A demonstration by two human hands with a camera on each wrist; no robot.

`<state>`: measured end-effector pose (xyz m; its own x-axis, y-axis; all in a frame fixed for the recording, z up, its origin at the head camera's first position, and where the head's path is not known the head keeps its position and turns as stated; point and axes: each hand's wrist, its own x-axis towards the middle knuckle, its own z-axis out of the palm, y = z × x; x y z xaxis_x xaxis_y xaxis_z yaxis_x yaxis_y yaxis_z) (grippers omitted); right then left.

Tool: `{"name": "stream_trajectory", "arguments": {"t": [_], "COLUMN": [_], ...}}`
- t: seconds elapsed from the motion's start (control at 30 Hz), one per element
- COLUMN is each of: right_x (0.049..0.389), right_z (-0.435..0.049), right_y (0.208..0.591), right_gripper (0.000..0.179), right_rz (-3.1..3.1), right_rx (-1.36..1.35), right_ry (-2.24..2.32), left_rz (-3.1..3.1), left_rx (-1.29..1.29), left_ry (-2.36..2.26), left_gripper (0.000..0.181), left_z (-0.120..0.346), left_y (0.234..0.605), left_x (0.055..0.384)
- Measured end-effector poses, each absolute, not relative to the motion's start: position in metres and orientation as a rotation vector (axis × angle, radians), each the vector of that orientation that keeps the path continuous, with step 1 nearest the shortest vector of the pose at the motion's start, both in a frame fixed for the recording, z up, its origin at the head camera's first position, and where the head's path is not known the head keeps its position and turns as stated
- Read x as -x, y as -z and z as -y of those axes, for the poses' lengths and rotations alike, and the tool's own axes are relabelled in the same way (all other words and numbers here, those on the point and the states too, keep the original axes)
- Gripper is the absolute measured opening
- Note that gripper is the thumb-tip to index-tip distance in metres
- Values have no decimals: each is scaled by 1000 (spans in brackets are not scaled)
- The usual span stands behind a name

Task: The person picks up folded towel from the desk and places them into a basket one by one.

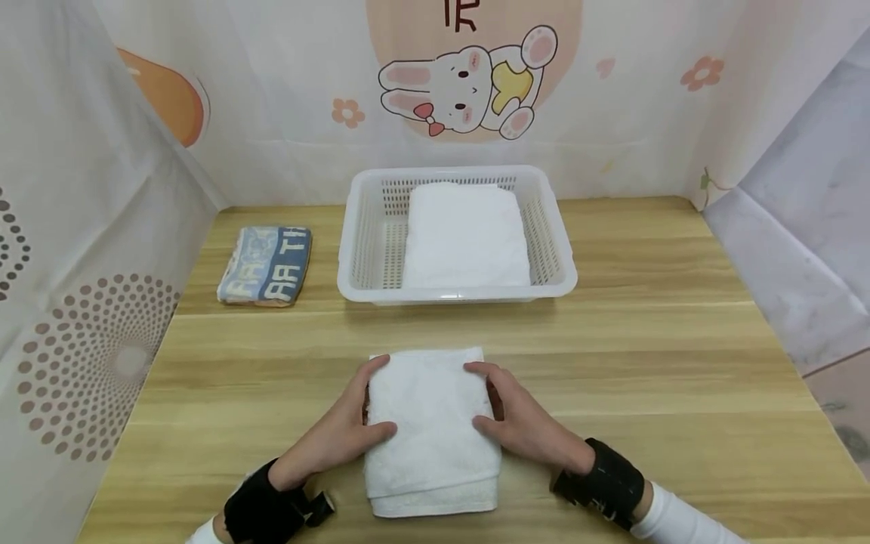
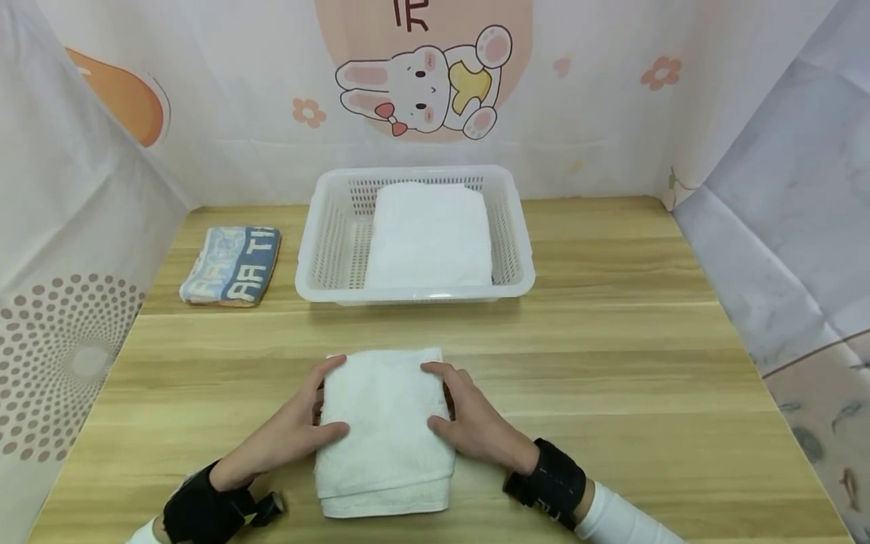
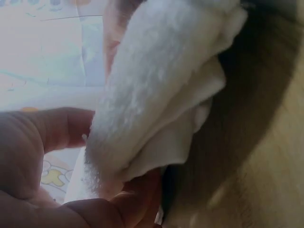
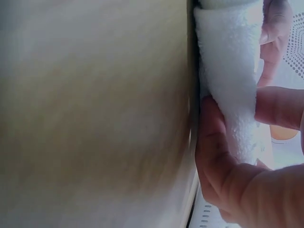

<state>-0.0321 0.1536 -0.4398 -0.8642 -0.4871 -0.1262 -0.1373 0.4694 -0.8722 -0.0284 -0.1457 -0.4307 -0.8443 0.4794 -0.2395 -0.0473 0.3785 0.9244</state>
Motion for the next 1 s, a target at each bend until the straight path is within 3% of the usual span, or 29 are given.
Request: {"name": "stream_trajectory", "arguments": {"t": [0.53,1.0], "right_x": [32,53], "right_z": [-156,-166], "right_y": [428,380], "right_gripper": [74,79], "right_rz": [-2180,-2342], "right_rx": [431,581], "right_ry": [1427,1633], "left_rz": [-1750,-2240], "left_rx": [-324,-619], "left_ry": [-1672,-1570], "left_gripper": [79,69], "left_z": [146,142], "left_y": [411,368], "left_x": [27,56]}}
